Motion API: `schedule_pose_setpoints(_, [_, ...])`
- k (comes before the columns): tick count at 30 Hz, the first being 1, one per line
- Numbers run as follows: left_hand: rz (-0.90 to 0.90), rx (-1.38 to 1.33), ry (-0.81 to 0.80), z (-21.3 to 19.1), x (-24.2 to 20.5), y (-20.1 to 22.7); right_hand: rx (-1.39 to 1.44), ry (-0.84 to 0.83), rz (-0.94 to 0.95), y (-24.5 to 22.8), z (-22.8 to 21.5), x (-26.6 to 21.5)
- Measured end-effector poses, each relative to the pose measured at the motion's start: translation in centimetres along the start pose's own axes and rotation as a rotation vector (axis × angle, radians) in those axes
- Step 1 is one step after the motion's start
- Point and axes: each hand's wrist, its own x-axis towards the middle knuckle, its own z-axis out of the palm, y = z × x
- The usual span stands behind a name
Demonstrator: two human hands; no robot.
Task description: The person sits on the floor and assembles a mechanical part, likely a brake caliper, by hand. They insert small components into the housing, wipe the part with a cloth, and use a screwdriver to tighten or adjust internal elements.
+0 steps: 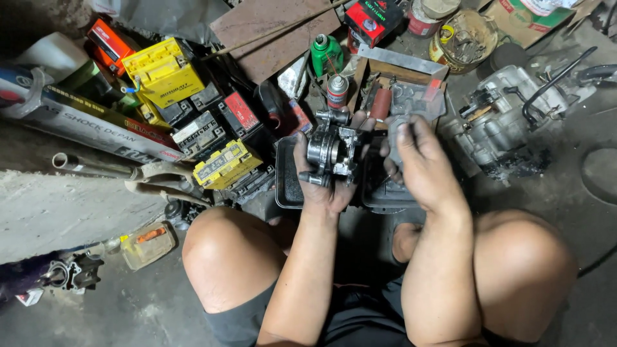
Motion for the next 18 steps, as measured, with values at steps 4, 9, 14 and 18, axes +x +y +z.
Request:
schedule_pose_setpoints(4, [0.086,0.054,0.057,0.1,-0.5,-1.5,-0.037,-0.069,0.037,-0.3,1.0,-0.8])
schedule_pose_setpoints(9, [0.192,0.081,0.285,2.7,-1.2,-2.5,-0.035,-0.143,0.085,-1.5,2.2,-1.0])
schedule_pose_setpoints(14, [0.165,0.118,0.054,3.3,-1.6,-1.9,0.039,-0.195,0.051,-3.0,3.0,-1.4])
schedule_pose_setpoints(18, [0.155,0.208,-0.117,-0.7,-1.2,-1.4,-0.006,-0.167,0.059,-3.5,3.6,-1.7])
